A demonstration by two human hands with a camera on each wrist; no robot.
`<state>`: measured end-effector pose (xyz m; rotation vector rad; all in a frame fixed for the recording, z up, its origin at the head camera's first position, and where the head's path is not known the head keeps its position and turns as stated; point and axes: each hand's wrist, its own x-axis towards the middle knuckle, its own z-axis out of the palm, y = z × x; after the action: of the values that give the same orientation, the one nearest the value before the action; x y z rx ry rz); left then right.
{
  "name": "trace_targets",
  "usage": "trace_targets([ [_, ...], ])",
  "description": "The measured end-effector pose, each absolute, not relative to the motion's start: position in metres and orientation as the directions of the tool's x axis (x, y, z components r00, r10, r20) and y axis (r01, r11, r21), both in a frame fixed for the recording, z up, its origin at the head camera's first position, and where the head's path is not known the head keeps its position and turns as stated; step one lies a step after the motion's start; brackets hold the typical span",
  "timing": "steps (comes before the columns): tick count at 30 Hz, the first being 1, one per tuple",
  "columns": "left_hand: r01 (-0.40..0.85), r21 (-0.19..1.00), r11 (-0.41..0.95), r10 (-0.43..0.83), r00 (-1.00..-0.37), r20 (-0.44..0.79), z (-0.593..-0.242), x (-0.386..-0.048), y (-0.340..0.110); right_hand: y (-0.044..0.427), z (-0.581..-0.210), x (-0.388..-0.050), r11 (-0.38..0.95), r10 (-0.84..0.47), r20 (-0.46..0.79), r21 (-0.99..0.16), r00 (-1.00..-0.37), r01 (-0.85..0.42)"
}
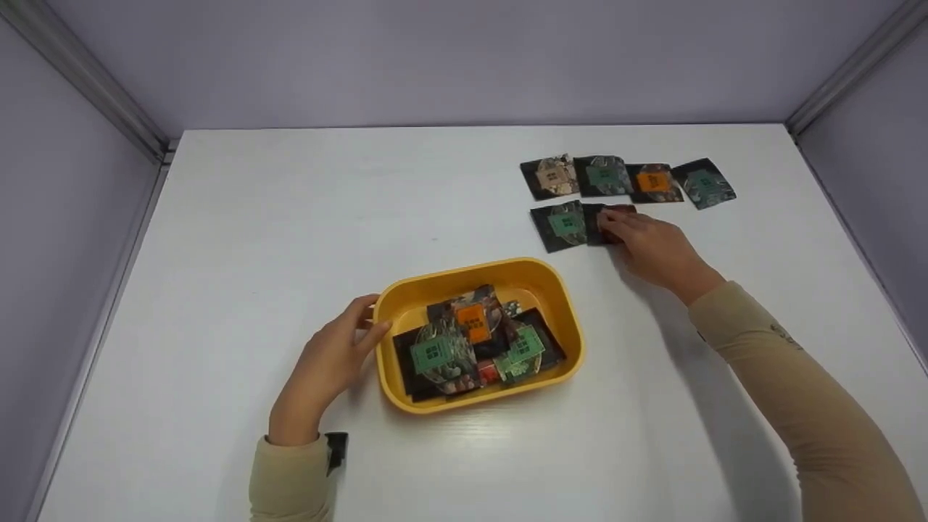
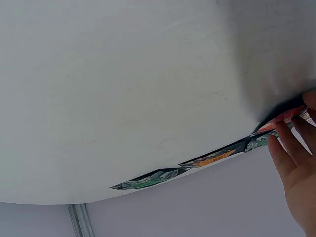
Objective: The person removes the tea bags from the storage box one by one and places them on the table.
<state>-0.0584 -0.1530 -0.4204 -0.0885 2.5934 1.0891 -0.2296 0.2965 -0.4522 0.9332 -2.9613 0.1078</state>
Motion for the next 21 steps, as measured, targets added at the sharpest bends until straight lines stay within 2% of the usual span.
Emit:
trace_targets([
  [8,-0.162,0.692,0.704,0.08,-0.95,-0.303,-0.42,-0.057,-0.154,0.292,-0.441,-0.23,0.815,-0.578,0.006,-0.037,-0.816,-0.578],
  [12,-0.166,0.69,0.705,0.078,-0.948,-0.308,-0.42,-0.057,-0.154,0.287,-0.435,-0.228,0.784,-0.614,0.095,-0.037,-0.783,-0.619],
  [17,-0.159,0.685,0.711,0.078,-0.95,-0.302,-0.42,-0.058,-0.153,0.277,-0.421,-0.22,0.72,-0.664,0.253,-0.037,-0.704,-0.693],
  [21,-0.159,0.683,0.712,0.077,-0.95,-0.302,-0.42,-0.058,-0.153,0.264,-0.407,-0.209,0.691,-0.683,0.313,-0.013,-0.66,-0.722],
])
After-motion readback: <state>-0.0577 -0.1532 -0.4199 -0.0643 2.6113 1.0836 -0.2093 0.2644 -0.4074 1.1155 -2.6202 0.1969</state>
